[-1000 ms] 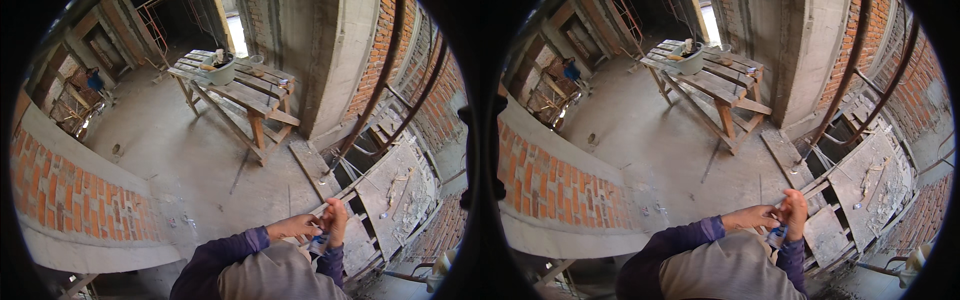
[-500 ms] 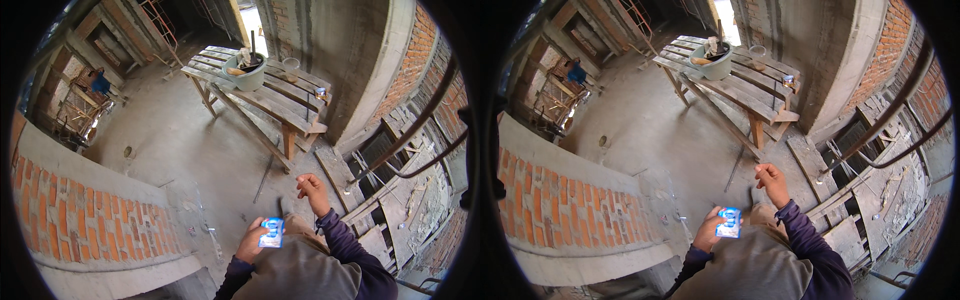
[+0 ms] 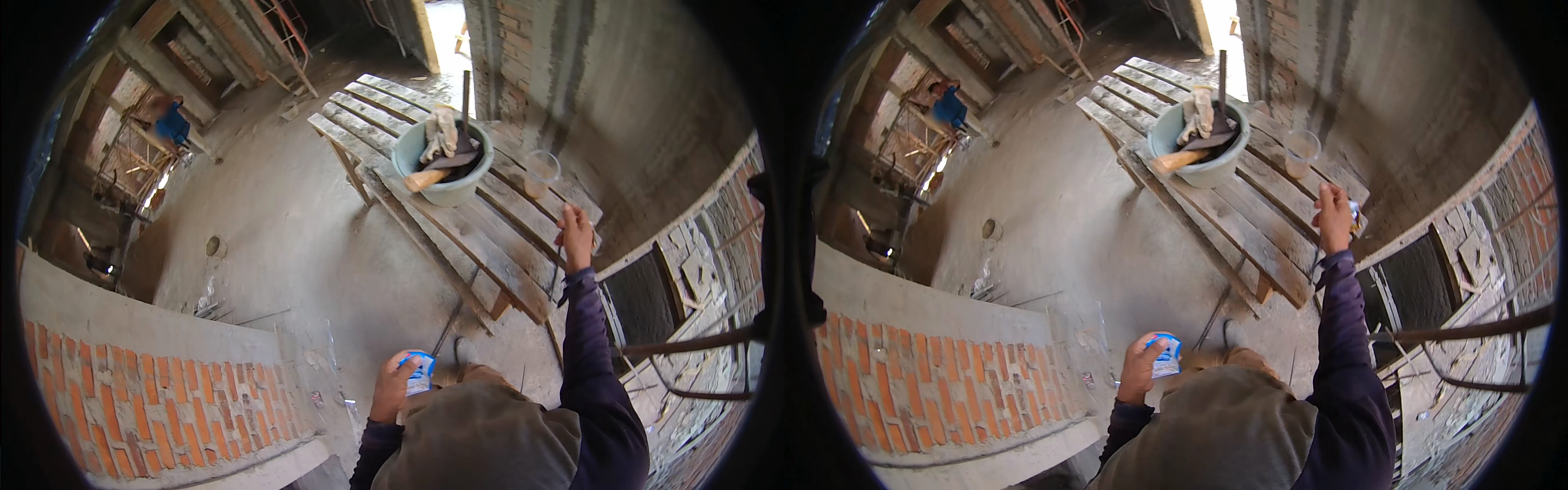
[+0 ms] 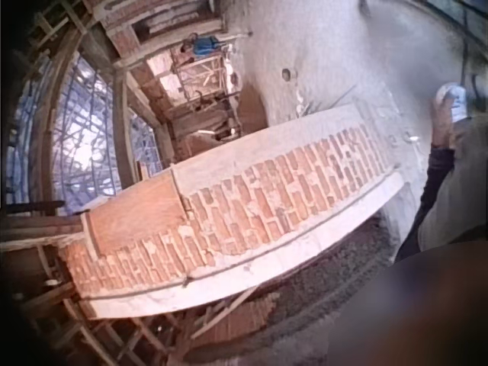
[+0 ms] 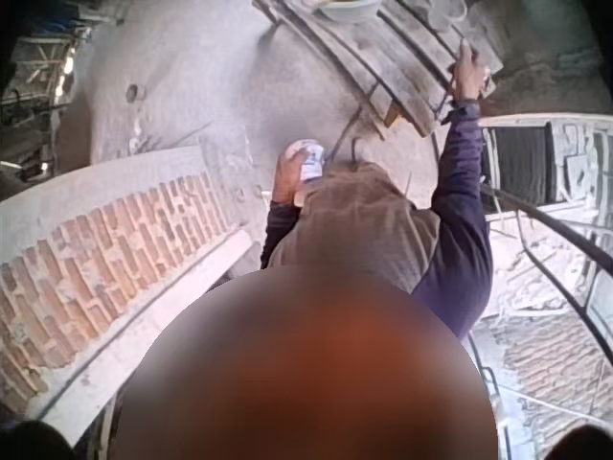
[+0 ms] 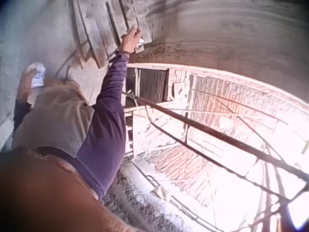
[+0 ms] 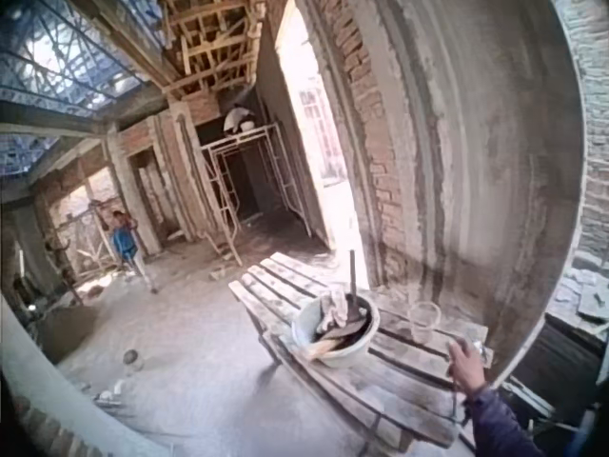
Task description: The person pours a liquid from a small packet into a plastic cup, then places the cup and the empty packet into a cloth bag. They tie the bag closed and hang it on a metal scaffold before walking down to the ground level.
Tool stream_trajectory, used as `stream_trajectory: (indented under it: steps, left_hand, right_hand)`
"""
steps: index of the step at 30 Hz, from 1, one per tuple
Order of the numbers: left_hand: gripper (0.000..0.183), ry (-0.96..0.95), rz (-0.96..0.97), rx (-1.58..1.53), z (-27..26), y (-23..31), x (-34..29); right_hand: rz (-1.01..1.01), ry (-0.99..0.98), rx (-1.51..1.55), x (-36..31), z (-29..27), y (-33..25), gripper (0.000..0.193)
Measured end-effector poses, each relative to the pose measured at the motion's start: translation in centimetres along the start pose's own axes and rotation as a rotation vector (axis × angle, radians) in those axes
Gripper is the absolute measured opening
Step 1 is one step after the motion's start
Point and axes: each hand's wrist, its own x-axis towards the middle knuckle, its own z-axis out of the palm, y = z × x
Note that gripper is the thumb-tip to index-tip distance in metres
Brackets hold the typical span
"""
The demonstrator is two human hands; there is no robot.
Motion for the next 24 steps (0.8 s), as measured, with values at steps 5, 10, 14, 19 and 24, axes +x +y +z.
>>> stream_trajectory:
  steps: [5,10,14,19,24]
  left_hand:
    - [0.025,0.188,0.055,-0.082,-2.4,2.3,1.6]
    - [0.033,0.391,0.081,0.062,-5.9,1.3,3.2]
    - [0.037,0.476,0.108,0.278,-9.3,2.3,6.5]
    - [0.047,0.417,0.241,0.495,-15.8,7.2,13.2]
    - [0.055,0.229,0.204,0.560,-24.9,14.3,19.3]
  right_hand:
    - [0.036,0.119,-0.297,10.9,3.0,1.0,0.057]
    - [0.036,0.051,-0.473,17.4,4.1,5.7,0.046]
    - [-0.071,0.053,-0.360,16.3,3.2,6.3,0.027]
    - [-0.156,-0.061,-0.423,7.3,2.2,3.8,0.026]
    - [-0.113,-0.057,-0.679,-7.0,6.2,-0.2,0.025]
